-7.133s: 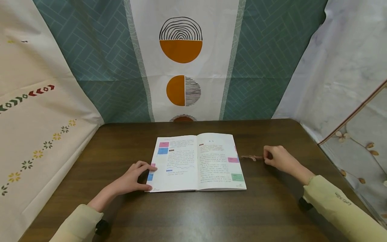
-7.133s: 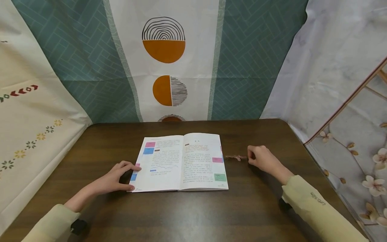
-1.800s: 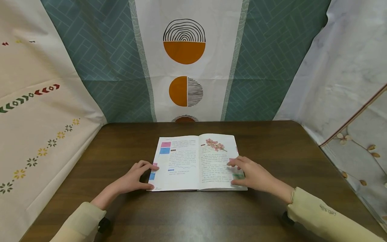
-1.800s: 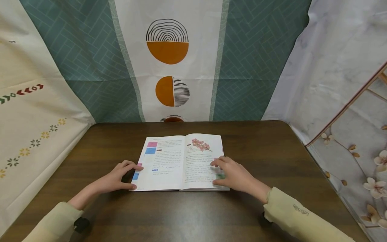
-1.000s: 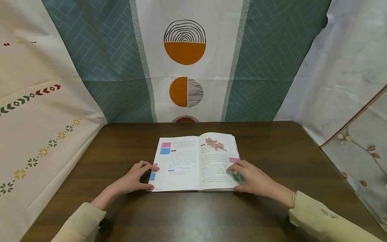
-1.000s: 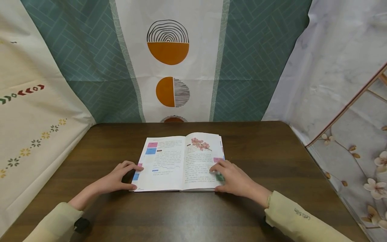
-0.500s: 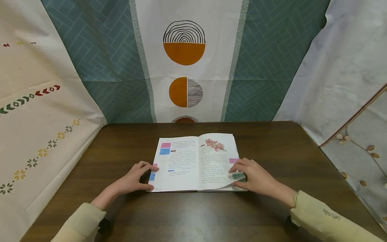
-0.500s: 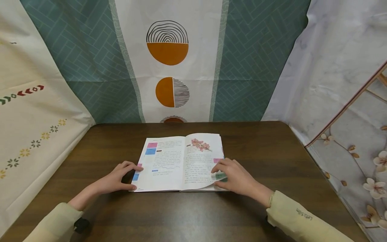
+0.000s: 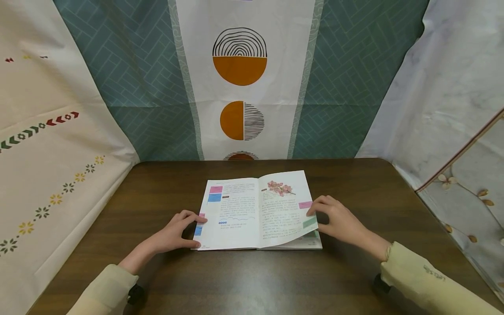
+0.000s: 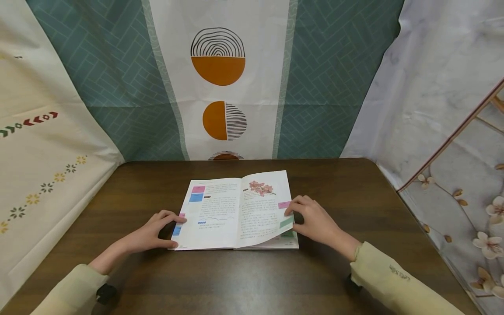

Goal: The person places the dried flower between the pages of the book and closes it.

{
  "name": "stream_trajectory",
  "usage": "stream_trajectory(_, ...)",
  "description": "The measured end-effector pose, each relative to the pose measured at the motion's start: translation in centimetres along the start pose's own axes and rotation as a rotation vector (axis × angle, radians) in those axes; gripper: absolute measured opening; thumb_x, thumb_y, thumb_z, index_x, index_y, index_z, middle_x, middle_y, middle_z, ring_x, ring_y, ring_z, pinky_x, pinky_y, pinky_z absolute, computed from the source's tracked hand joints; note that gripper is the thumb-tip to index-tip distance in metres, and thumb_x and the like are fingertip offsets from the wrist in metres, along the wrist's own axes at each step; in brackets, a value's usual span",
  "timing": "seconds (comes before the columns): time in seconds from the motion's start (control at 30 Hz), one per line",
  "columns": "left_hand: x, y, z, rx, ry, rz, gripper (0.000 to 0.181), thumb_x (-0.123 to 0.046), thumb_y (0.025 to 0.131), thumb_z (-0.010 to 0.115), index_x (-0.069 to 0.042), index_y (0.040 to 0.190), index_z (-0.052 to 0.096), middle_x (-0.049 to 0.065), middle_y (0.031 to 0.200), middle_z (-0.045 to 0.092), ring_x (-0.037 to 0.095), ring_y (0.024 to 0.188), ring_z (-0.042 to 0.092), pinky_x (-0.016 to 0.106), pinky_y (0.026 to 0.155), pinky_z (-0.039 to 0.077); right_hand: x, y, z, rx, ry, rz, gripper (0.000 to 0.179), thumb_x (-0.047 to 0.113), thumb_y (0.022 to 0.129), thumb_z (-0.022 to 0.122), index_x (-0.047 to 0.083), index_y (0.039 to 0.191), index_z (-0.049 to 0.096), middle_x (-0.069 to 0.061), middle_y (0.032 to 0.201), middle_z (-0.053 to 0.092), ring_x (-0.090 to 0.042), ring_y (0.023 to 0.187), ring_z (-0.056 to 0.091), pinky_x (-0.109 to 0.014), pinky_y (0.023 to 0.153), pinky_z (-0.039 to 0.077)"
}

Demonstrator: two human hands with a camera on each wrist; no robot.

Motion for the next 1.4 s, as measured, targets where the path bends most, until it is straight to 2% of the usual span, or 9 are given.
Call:
stream_trajectory(0.23, 0.2, 0.0, 0.1, 0.004, -0.010, -0.002, 0.062, -0.036, 0.077, 0.083, -0.020, 0.133, 0.059, 0.013, 0.136, 0.045, 0.030, 0.118, 0.038, 0.045, 0.092, 0.041, -1.4, 0.9, -0.2, -0.018, 0.028, 0.073, 0.029, 0.013, 0.074, 0.086, 0.015, 0.100, 0.074, -0.001, 0.104, 0.062, -0.018, 0.098, 0.060, -0.040, 0.084, 0.053)
stream_trajectory(0.4, 0.3, 0.0, 0.2, -0.001, -0.006, 0.000, 0.062, -0.036, 0.077, 0.083, -0.021, 0.133, 0.059, 0.013, 0.136, 0.045, 0.029, 0.117, 0.038, 0.044, 0.091, 0.041, -2.3, 1.8, -0.1, -0.022, 0.098, 0.108, 0.031, 0.010, 0.078, 0.083, 0.013, 0.107, 0.073, -0.005, 0.107, 0.065, -0.022, 0.096, 0.062, -0.042, 0.083, 0.054)
stream_trajectory(0.57, 0.3, 0.0, 0.2, -0.001, -0.010, 0.006, 0.063, -0.035, 0.077, 0.083, -0.020, 0.133, 0.058, 0.013, 0.136, 0.045, 0.030, 0.118, 0.038, 0.044, 0.091, 0.041, -2.9, 2.6, -0.2, -0.054, 0.142, 0.102, 0.030, 0.009, 0.079, 0.082, 0.010, 0.108, 0.071, -0.007, 0.106, 0.068, -0.026, 0.093, 0.062, -0.046, 0.083, 0.054)
stream_trajectory(0.8, 0.2, 0.0, 0.1, -0.002, -0.007, -0.001, 0.062, -0.035, 0.077, 0.083, -0.020, 0.133, 0.058, 0.013, 0.136, 0.045, 0.030, 0.118, 0.037, 0.044, 0.091, 0.041, -3.1, 3.8, -1.0, -0.105, 0.147, 0.067, 0.030, 0.010, 0.080, 0.081, 0.008, 0.109, 0.070, -0.008, 0.105, 0.068, -0.025, 0.092, 0.062, -0.045, 0.082, 0.053)
stream_trajectory(1.23, 0.3, 0.1, 0.1, 0.007, -0.005, -0.003, 0.064, -0.036, 0.077, 0.083, -0.021, 0.133, 0.057, 0.013, 0.137, 0.044, 0.029, 0.118, 0.038, 0.044, 0.092, 0.042, -3.4, 6.9, -1.8, -0.102, 0.220, 0.054, 0.029, 0.004, 0.087, 0.072, 0.010, 0.116, 0.069, -0.008, 0.114, 0.070, -0.026, 0.096, 0.064, -0.046, 0.088, 0.053)
stream_trajectory(1.4, 0.2, 0.1, 0.2, 0.010, -0.007, -0.002, 0.063, -0.035, 0.077, 0.083, -0.021, 0.134, 0.057, 0.013, 0.137, 0.044, 0.030, 0.118, 0.038, 0.044, 0.092, 0.042, -2.8, 8.4, -2.1, -0.109, 0.254, 0.035, 0.027, 0.003, 0.088, 0.070, 0.009, 0.115, 0.069, -0.009, 0.115, 0.071, -0.026, 0.096, 0.064, -0.049, 0.089, 0.054)
Point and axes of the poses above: each hand's wrist, its own y-axis towards the middle knuckle, its own z-axis out of the palm, x = y × z, the point moved 7 cm from there along y, towards the middle knuckle
